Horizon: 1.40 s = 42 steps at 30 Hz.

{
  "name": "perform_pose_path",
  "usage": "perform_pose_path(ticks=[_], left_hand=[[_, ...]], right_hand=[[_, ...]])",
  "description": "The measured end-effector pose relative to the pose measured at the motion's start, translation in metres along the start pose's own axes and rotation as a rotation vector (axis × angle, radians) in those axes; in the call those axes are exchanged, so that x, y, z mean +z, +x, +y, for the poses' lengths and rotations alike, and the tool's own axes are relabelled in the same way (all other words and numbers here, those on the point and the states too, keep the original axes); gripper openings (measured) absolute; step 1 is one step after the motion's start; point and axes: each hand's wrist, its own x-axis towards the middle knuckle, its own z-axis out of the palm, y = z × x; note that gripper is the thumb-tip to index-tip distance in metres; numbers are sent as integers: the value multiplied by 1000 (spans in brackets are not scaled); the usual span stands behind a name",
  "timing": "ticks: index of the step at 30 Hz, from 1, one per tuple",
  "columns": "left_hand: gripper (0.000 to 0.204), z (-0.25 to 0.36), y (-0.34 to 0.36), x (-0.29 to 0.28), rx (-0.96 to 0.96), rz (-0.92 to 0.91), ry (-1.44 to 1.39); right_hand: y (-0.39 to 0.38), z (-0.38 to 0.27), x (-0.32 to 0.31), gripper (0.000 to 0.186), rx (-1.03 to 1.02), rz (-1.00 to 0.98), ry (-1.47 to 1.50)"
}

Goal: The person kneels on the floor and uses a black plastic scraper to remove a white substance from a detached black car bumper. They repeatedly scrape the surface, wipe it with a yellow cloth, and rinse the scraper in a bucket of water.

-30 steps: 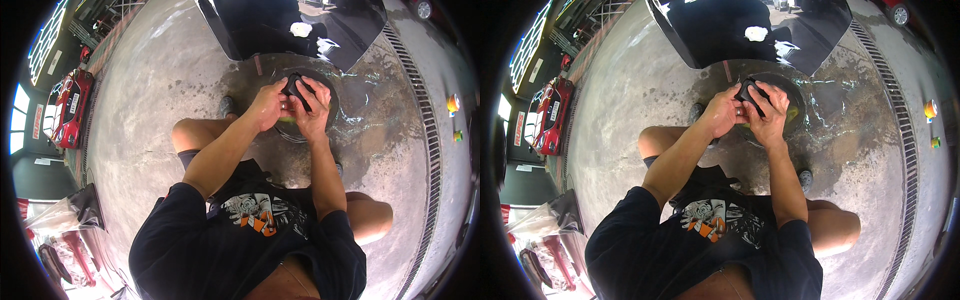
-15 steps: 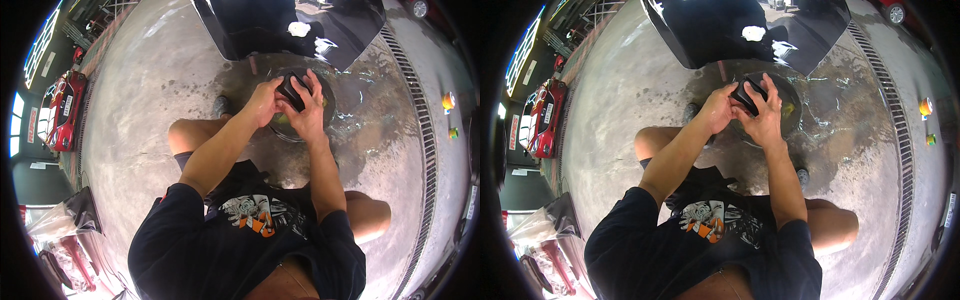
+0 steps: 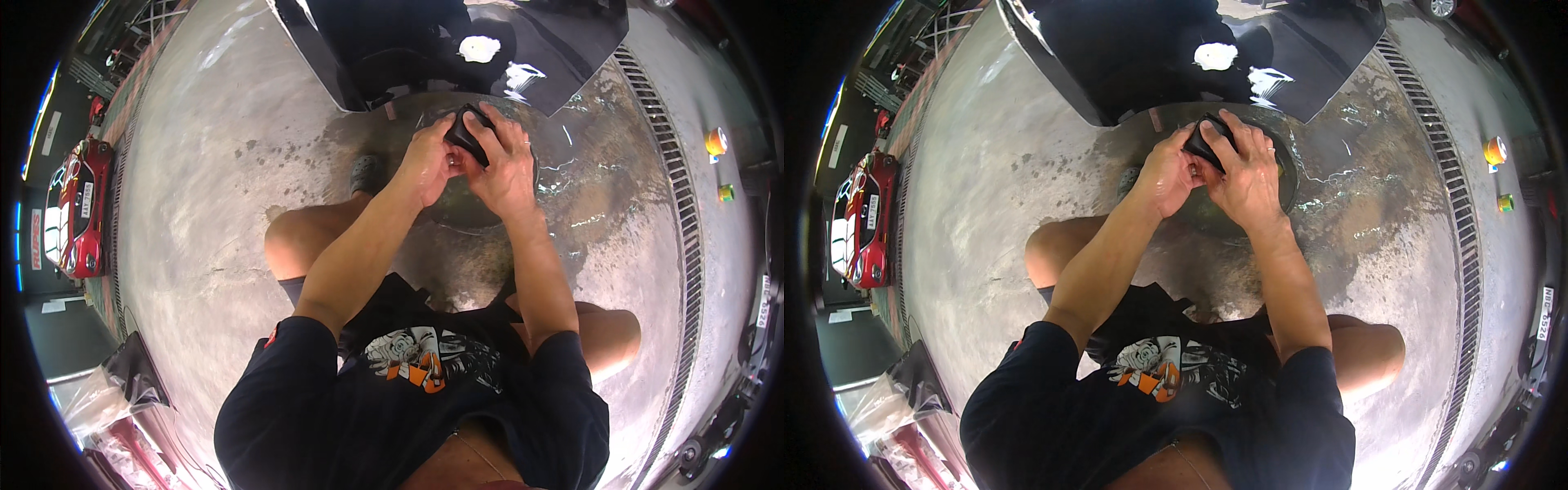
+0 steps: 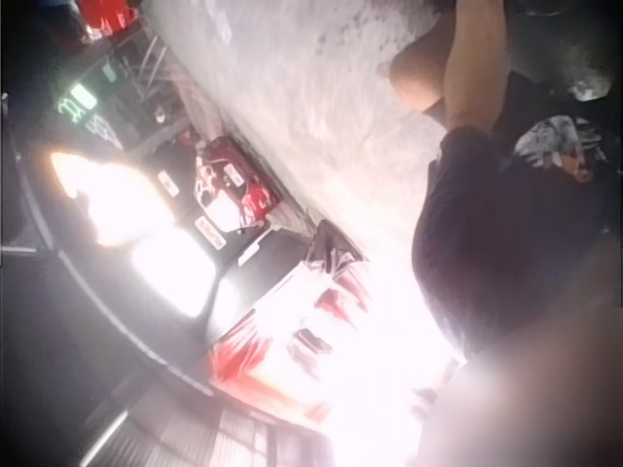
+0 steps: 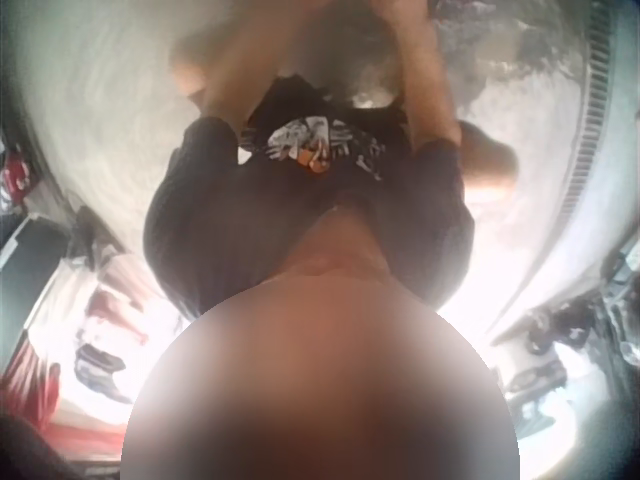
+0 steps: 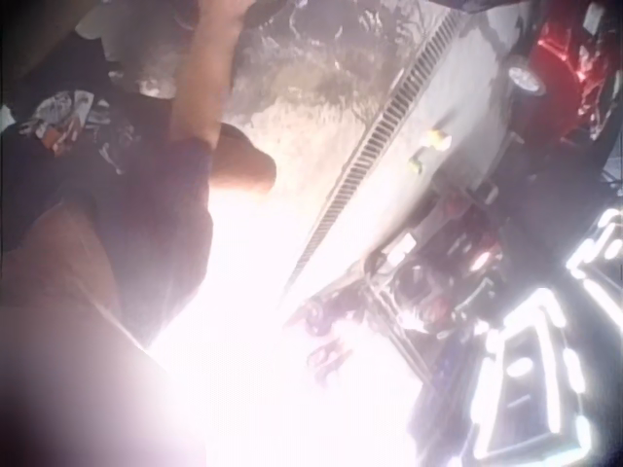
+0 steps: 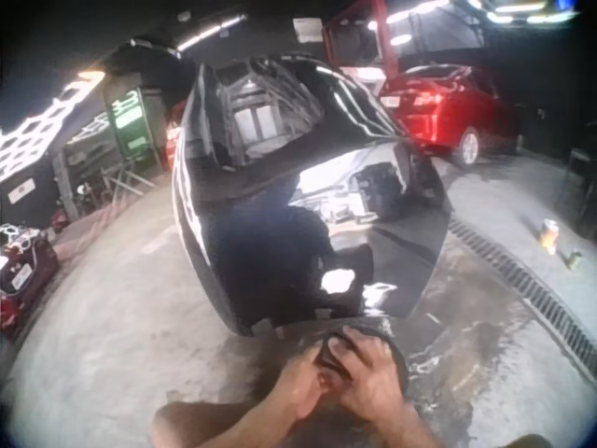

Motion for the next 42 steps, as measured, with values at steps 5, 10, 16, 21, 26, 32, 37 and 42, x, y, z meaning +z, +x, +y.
perform_pose_path(ticks=[5, 10, 16, 21, 26, 32, 37, 42], left_hand=[[37, 2, 15, 11, 52, -131, -71], [29, -5, 44, 20, 94, 4, -340], [38, 5, 83, 5, 322, -242, -471], [33, 10, 88, 4, 295, -200, -424], [32, 19, 90, -5, 178, -163, -372], [32, 23, 86, -11, 412, -128, -493], [30, 26, 81, -3, 341, -30, -541], [29, 30, 78, 1, 346, -96, -547]], right_hand=[[20, 16, -3, 57, -105, 133, -28], [48, 33, 13, 48, -147, 525, -5], [85, 42, 49, 46, -176, 703, -150], [90, 41, 64, 49, -145, 705, -184], [85, 48, 65, 52, -162, 666, -205], [82, 58, 67, 56, -232, 677, -238], [77, 53, 65, 59, -232, 686, -255], [80, 48, 65, 63, -272, 733, -287]])
